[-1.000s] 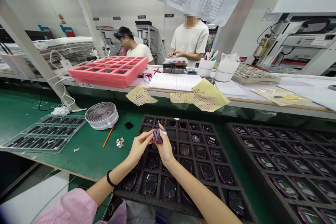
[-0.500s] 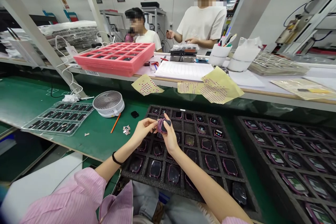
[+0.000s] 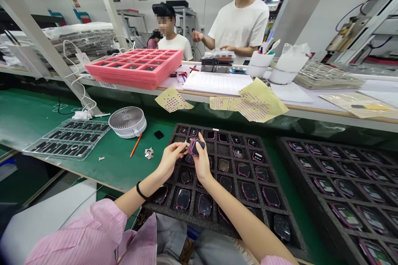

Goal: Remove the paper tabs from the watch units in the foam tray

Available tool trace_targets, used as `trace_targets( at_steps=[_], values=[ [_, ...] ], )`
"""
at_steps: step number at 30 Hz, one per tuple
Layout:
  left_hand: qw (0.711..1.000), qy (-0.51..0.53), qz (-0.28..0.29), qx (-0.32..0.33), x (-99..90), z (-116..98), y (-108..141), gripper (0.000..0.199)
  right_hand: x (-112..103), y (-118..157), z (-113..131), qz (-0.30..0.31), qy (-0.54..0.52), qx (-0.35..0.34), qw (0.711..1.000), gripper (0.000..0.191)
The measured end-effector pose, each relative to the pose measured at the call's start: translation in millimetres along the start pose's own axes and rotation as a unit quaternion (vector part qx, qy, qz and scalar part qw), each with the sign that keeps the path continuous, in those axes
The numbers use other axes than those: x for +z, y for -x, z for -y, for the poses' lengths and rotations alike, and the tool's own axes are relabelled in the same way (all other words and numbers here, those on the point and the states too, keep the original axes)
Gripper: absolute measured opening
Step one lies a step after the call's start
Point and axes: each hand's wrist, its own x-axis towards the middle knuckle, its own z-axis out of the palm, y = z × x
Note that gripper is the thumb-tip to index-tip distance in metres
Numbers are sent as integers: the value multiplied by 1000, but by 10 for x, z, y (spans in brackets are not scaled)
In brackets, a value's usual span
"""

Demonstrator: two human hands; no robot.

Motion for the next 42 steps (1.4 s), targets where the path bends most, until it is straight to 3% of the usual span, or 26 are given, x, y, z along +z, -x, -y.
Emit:
trace_targets(
  at_steps=[7,12,15,19,23,26,31,35,39,42],
  values=[
    [999,-34,29,7,-21,-19,3,35,-51,-9,-13,2,14,3,1000,60],
    [972,-139,178,-70,-266,-307,-157,34,-73,-63,29,58,28,46,997,53],
    [948,-186,230,-114,-411,-446,-245,31,-41,-40,35,95,18,72,993,51],
    [957,-180,191,-119,-433,-390,-229,32,-8,18,-17,82,20,67,994,48],
    [981,-132,100,-97,-312,-201,-130,35,-46,21,-106,37,28,41,998,51],
    [986,-113,74,-99,-246,-142,-83,37,-98,2,-153,36,47,29,998,53],
    [971,-157,158,-86,-317,-249,-113,35,-120,-16,-122,47,53,37,997,49],
    [948,-184,235,-110,-476,-334,-206,30,-78,-8,-49,104,38,72,991,47],
    [935,-198,253,-152,-576,-384,-257,24,-40,18,-26,142,36,91,985,47],
    [926,-234,259,-142,-579,-440,-246,21,-32,30,-34,143,60,99,983,46]
  ],
)
